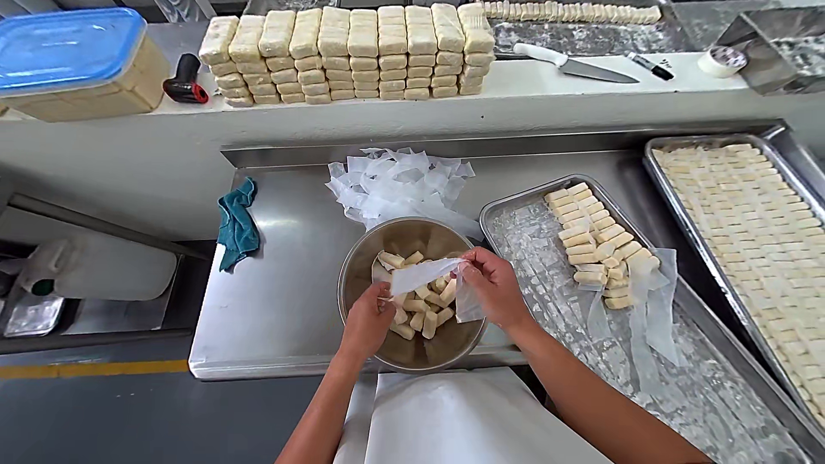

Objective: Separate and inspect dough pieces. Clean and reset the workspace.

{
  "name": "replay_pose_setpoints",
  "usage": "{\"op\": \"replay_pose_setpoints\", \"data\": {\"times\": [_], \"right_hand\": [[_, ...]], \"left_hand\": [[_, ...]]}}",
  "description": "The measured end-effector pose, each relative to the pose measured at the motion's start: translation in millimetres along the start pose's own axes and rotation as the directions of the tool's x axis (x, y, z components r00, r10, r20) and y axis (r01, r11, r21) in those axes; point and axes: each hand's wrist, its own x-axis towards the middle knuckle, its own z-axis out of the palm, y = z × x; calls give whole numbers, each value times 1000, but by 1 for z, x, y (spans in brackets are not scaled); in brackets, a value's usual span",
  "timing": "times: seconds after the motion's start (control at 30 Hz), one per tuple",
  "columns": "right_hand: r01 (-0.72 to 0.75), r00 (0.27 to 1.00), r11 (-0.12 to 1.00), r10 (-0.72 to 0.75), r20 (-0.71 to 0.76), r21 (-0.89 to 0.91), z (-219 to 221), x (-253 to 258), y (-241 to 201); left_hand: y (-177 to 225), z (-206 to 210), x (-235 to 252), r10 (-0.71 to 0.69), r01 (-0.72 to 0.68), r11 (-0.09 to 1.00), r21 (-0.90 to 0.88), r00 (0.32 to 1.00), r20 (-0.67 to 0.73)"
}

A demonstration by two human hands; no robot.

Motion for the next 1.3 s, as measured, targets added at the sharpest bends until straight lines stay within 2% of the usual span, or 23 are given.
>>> {"op": "replay_pose_setpoints", "data": {"times": [0.1,0.17,0.3,0.43,0.5,0.57,0.6,0.67,0.73,0.83,0.93,0.97,1.07,1.13,1.17,1.23,1.3], "right_hand": [[43,998,999,-43,-54,7,-5,-4,-3],[77,994,996,-74,-81,37,-6,-3,-1],[29,996,999,-27,-81,26,-9,-6,-1],[22,999,998,-20,-40,57,-4,-10,5],[26,1000,998,-26,-12,58,0,-13,7],[22,1000,998,-22,-5,57,1,-15,7],[23,1000,997,-22,-12,68,0,-15,7],[18,999,996,-15,-35,87,-5,-17,7],[6,998,997,0,-68,83,-7,-17,8],[81,995,997,-81,-62,7,-5,-14,5],[197,975,980,-193,109,-25,4,-14,-3],[212,963,977,-205,172,-20,9,-15,-7],[169,964,985,-160,213,-25,19,-15,-10],[86,987,996,-89,134,34,20,-14,-9],[26,995,995,-35,97,93,20,-15,-8],[-43,998,982,34,53,182,21,-15,-9],[25,995,996,-33,90,91,21,-12,-7]], "left_hand": [[6,6,2,-75,63,960,272,997,33],[12,10,3,-106,95,925,367,994,12],[12,7,14,-65,100,943,317,991,-119],[-2,8,44,-145,172,921,350,984,-103],[-4,10,52,-135,167,924,345,984,-115],[10,2,40,16,25,977,212,982,-190],[20,-4,29,140,-115,987,111,960,-245],[40,-17,8,365,-391,920,-10,869,-334],[52,-30,-3,456,-482,876,20,814,-360],[55,-37,-8,476,-477,877,58,849,-227],[66,-17,-17,506,-508,859,-64,861,-43],[69,-8,-19,520,-518,847,-119,854,-23],[68,9,-19,511,-538,821,-191,841,-177],[60,10,-15,452,-511,830,-224,851,-265],[57,9,-14,405,-461,850,-254,881,-244],[52,8,-10,321,-326,878,-350,944,-72],[53,14,-7,302,-247,880,-406,950,77]]}}
